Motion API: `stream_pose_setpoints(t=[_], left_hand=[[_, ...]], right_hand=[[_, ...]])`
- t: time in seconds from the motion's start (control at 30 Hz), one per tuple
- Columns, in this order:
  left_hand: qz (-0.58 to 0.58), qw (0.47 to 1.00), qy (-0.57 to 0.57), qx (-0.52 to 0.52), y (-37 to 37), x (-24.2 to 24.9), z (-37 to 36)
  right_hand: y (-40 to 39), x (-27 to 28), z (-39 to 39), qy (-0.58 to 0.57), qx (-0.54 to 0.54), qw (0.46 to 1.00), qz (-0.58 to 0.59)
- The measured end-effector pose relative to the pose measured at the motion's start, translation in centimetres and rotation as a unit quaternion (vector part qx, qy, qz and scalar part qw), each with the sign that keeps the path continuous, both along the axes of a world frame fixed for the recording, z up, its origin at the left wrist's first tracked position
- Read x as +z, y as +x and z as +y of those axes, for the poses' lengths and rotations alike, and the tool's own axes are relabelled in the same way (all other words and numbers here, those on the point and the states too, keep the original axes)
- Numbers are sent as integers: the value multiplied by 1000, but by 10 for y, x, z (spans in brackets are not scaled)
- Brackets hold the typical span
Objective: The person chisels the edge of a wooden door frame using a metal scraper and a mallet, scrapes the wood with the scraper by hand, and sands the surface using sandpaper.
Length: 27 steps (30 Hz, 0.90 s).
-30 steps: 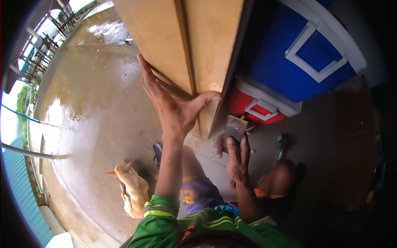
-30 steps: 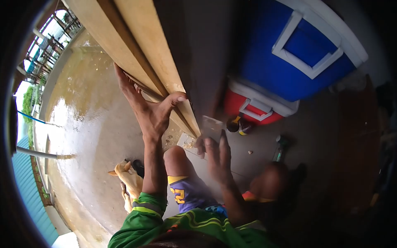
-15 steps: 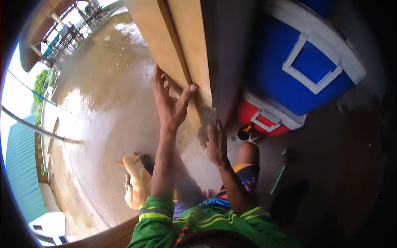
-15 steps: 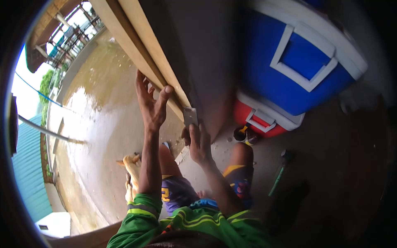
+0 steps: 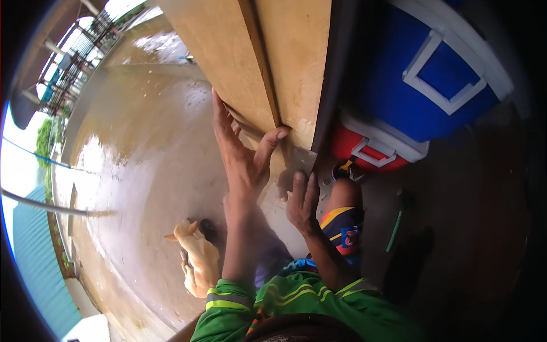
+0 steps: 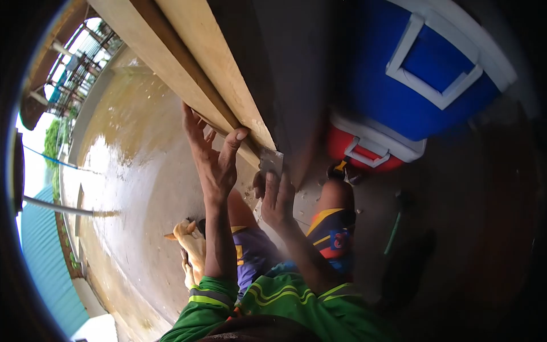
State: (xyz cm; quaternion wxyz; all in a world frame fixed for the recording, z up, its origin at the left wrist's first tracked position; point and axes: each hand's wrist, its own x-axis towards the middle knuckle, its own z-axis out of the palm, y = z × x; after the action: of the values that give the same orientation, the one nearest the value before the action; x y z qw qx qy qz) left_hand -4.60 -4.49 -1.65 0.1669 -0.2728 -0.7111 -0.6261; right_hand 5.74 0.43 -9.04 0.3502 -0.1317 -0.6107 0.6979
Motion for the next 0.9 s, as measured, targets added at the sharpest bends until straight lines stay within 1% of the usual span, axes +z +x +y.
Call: stream_pose_setpoints(t=[0.07,0.13,0.17,0.2,0.23,0.27,0.3,0.33,0.37,0.4,0.43,0.5,0.53,0.57,0.6,0.63,0.7,0.73,0.77,0.83,0.87,0.9], left_hand=[[11,1000,-10,4,0,2,-3],[31,997,-59,33,7,10,-11],[43,995,-81,50,11,11,-17],[13,997,-30,63,14,-9,-22],[-16,997,20,75,18,-30,-27],[-76,997,4,17,25,-33,-32],[-140,989,-18,-41,30,-36,-37],[-177,975,-75,-111,32,-32,-38],[-141,975,-103,-139,32,-37,-36],[-104,972,-129,-168,31,-41,-34],[-165,957,-140,-194,29,-43,-33],[-285,912,-162,-247,27,-45,-32],[-275,912,-149,-266,26,-52,-28],[-262,913,-135,-283,25,-64,-22],[-253,912,-125,-298,26,-67,-19],[-232,921,-118,-291,28,-68,-17],[-180,943,-88,-266,30,-65,-13],[-159,951,-79,-255,32,-59,-14],[-204,942,-78,-254,32,-49,-13],[-223,939,-66,-254,39,-62,-15],[-223,940,-53,-253,38,-64,-13],[-223,939,-73,-250,40,-63,-16]], right_hand=[[2,10,-4,40,-44,997,-51],[3,1,-9,76,-105,986,-103],[2,-22,-13,94,-143,977,-125],[0,-33,-14,111,-180,966,-146],[-4,-31,-13,244,-253,928,-126],[-7,-29,-12,371,-318,866,-108],[-7,-30,-15,489,-372,784,-95],[-4,-38,-19,410,-327,843,-123],[-2,-49,-20,328,-278,891,-145],[-3,-46,-21,266,-246,921,-146],[-4,-42,-21,201,-217,944,-149],[-2,-28,-18,117,-199,966,-117],[0,-33,-15,279,-256,913,-151],[3,-42,-11,432,-305,830,-179],[2,-37,-10,493,-325,787,-178],[1,-31,-10,550,-349,739,-176],[-7,-11,-9,509,-358,774,-117],[-7,-2,-13,406,-315,851,-111],[-8,6,-13,298,-270,910,-99],[-8,-7,-8,447,-294,832,-147],[-9,-14,-5,515,-311,782,-162],[-6,-15,-8,585,-304,712,-242]])
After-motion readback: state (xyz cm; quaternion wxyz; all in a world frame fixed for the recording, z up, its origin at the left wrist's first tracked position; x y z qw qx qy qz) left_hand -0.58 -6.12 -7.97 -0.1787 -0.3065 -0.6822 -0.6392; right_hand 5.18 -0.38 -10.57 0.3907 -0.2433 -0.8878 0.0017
